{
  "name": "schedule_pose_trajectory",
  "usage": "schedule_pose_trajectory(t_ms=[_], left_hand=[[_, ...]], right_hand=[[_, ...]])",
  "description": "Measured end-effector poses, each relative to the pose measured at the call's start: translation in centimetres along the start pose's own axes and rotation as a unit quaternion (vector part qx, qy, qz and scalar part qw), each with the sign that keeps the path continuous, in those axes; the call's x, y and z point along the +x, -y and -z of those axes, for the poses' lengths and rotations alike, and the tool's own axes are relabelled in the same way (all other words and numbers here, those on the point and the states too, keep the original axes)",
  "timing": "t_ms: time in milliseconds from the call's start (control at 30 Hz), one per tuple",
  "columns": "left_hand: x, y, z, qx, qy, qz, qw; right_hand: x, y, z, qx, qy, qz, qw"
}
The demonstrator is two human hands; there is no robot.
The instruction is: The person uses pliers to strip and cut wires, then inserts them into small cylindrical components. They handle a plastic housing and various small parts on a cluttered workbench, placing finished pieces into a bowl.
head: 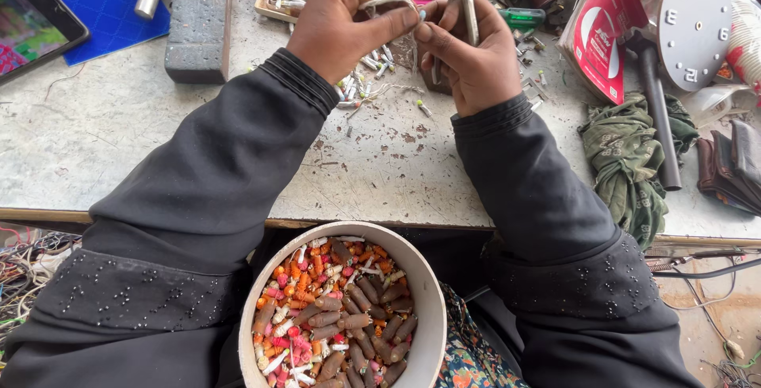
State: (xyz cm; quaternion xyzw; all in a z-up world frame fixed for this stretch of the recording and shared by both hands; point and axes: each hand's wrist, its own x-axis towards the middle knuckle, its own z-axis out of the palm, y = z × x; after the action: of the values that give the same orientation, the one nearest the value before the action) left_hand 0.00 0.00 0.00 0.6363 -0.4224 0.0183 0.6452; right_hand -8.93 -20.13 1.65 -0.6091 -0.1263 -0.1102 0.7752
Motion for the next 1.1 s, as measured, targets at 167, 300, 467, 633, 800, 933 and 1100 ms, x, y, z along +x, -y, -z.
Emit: schedule_pose_trajectory(t_ms=[167,300,467,633,800,933,1100], left_hand=[[0.0,0.7,-0.2,-0.038,0.019,-0.027,0.999],[0.2,1.0,-0.3,0.027,0.001,-0.026,0.999],[0.4,1.6,-0.5,-0.051,0.012,-0.051,0.997],[0.4,1.4,-0.8,-0.055,0.014,-0.003,0.998],[0.2,0.9,-0.9,-0.035,0.027,0.016,0.999],[0.4,0.9,-1.1,-0.076,0.024,0.0,0.997],[0.3,0.7,-1.1,-0.096,0.013,0.004,0.995]], right_hand=[[0.2,-0.2,0.6,-0.09,0.021,0.05,0.994],[0.1,-0.1,0.8,-0.125,0.009,0.064,0.99],[-0.1,-0.2,0.6,-0.102,0.035,0.071,0.992],[-0.2,-0.3,0.5,-0.135,0.021,0.09,0.986],[-0.2,0.1,0.3,-0.028,-0.022,0.059,0.998],[-0.4,0.5,0.0,0.006,-0.03,0.031,0.999],[-0.4,0.1,0.1,-0.104,-0.014,0.049,0.993]])
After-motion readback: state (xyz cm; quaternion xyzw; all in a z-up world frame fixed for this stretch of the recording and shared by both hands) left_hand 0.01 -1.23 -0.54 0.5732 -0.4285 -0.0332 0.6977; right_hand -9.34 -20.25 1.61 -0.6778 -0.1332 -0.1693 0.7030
